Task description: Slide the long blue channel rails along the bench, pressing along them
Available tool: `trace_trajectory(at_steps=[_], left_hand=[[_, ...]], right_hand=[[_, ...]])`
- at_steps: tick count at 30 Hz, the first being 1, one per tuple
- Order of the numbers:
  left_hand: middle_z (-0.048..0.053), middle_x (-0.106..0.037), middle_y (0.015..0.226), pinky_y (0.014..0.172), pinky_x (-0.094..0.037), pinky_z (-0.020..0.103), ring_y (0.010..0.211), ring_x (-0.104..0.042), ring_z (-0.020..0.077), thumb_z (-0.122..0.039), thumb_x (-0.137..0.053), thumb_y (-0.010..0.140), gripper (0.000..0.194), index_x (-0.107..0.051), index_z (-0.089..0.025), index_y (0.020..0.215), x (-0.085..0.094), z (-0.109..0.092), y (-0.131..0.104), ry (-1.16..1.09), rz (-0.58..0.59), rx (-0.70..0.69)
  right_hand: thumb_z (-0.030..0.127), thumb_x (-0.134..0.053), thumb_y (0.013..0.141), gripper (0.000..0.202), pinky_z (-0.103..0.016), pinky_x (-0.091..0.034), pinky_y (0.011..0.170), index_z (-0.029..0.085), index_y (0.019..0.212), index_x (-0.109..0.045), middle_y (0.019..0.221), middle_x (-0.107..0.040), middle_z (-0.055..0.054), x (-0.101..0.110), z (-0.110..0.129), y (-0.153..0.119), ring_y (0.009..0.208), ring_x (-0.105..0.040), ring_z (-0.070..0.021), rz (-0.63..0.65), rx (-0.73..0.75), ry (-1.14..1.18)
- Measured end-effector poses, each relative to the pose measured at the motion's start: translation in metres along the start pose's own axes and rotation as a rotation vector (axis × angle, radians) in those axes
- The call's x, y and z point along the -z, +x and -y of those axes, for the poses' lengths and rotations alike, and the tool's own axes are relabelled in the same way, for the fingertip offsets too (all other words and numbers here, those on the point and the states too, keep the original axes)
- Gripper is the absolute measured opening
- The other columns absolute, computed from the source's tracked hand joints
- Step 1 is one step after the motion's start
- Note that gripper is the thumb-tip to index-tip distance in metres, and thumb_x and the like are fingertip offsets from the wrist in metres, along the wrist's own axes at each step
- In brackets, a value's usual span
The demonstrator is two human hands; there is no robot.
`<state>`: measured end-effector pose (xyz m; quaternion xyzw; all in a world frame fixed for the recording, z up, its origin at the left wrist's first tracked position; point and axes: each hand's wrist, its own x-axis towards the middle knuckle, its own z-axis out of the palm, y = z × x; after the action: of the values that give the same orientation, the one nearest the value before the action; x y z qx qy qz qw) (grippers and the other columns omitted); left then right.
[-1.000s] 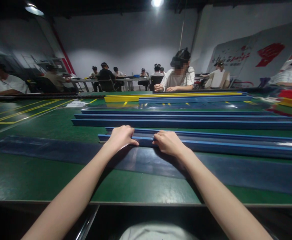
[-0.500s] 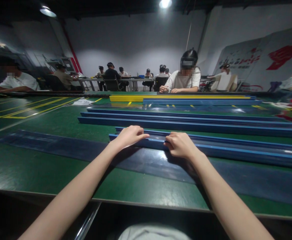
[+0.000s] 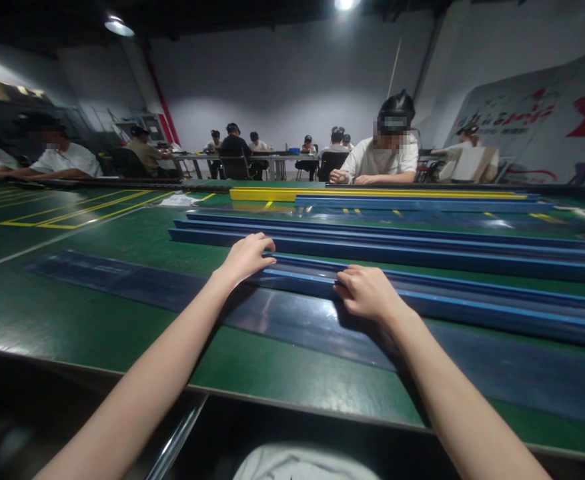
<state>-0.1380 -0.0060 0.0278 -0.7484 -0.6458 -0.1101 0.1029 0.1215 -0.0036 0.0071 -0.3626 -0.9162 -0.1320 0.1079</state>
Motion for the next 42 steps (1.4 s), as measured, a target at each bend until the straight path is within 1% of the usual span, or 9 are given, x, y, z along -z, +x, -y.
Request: trace_trajectory(at_steps=[4,7,12,15,23,29,33,38,42], left_hand=[[0.004,-0.063,0.098,0.079,-0.040,0.029,0.095,-0.055,0.0215,-0.035,-0.057,0.072,0.025,-0.062,-0.022,0.093,-0.007,0.009,0.005,-0.021,0.066,0.048],[0.004,-0.066,0.098,0.084,-0.039,0.034,0.098,-0.056,0.0231,-0.039,-0.059,0.070,0.029,-0.063,-0.023,0.094,-0.011,0.014,0.008,-0.093,0.117,0.123],[0.004,-0.064,0.106,0.087,-0.038,0.035,0.104,-0.053,0.0231,-0.042,-0.061,0.066,0.036,-0.063,-0.025,0.098,-0.016,0.018,0.011,-0.220,0.207,0.251],[0.004,-0.063,0.109,0.086,-0.040,0.033,0.106,-0.053,0.0227,-0.039,-0.061,0.066,0.035,-0.063,-0.025,0.099,-0.017,0.019,0.012,-0.234,0.202,0.270],[0.003,-0.065,0.103,0.082,-0.042,0.028,0.102,-0.055,0.0210,-0.036,-0.063,0.065,0.032,-0.065,-0.026,0.096,-0.017,0.018,0.011,-0.241,0.182,0.275],[0.003,-0.067,0.094,0.077,-0.045,0.023,0.091,-0.059,0.0180,-0.031,-0.065,0.063,0.028,-0.067,-0.022,0.090,-0.023,0.028,0.014,-0.300,0.153,0.265],[0.004,-0.067,0.089,0.075,-0.045,0.023,0.087,-0.060,0.0176,-0.028,-0.069,0.060,0.031,-0.067,-0.020,0.090,-0.024,0.034,0.015,-0.292,0.136,0.278],[0.005,-0.067,0.086,0.074,-0.045,0.022,0.086,-0.060,0.0183,-0.022,-0.070,0.058,0.031,-0.068,-0.019,0.088,-0.023,0.035,0.015,-0.258,0.119,0.303],[0.005,-0.067,0.087,0.072,-0.045,0.022,0.085,-0.060,0.0190,-0.022,-0.071,0.056,0.032,-0.068,-0.019,0.088,-0.023,0.036,0.016,-0.239,0.112,0.324]], right_hand=[[0.027,-0.036,0.081,0.026,-0.026,-0.026,0.056,0.017,0.065,-0.054,0.067,-0.059,-0.006,0.000,0.000,0.000,0.064,-0.051,-0.0151,0.002,0.003,-0.009],[0.027,-0.036,0.081,0.027,-0.026,-0.026,0.056,0.017,0.064,-0.054,0.067,-0.059,-0.006,0.000,-0.001,0.000,0.063,-0.051,-0.0152,0.000,0.015,-0.012],[0.027,-0.036,0.081,0.026,-0.026,-0.026,0.055,0.017,0.065,-0.055,0.067,-0.059,-0.006,-0.002,-0.001,0.000,0.063,-0.051,-0.0152,-0.011,0.015,-0.011],[0.027,-0.037,0.080,0.026,-0.026,-0.026,0.055,0.017,0.065,-0.055,0.068,-0.059,-0.006,-0.003,-0.002,0.000,0.062,-0.051,-0.0149,-0.006,0.005,-0.018],[0.029,-0.036,0.082,0.027,-0.026,-0.026,0.056,0.017,0.066,-0.053,0.069,-0.059,-0.006,-0.003,-0.002,0.000,0.064,-0.052,-0.0155,0.009,0.003,-0.031],[0.028,-0.036,0.081,0.026,-0.026,-0.027,0.056,0.017,0.066,-0.053,0.069,-0.059,-0.006,-0.002,-0.001,-0.001,0.065,-0.052,-0.0155,0.019,-0.003,-0.023],[0.028,-0.036,0.082,0.026,-0.026,-0.027,0.056,0.017,0.066,-0.053,0.069,-0.059,-0.006,-0.002,-0.001,-0.001,0.065,-0.053,-0.0155,0.019,-0.008,-0.030],[0.028,-0.035,0.082,0.027,-0.025,-0.027,0.056,0.017,0.066,-0.054,0.069,-0.059,-0.006,-0.003,-0.001,-0.001,0.065,-0.052,-0.0152,0.011,-0.004,-0.035],[0.028,-0.036,0.081,0.026,-0.025,-0.027,0.056,0.017,0.066,-0.054,0.068,-0.059,-0.006,-0.004,-0.002,-0.001,0.064,-0.052,-0.0149,0.002,-0.003,-0.043]])
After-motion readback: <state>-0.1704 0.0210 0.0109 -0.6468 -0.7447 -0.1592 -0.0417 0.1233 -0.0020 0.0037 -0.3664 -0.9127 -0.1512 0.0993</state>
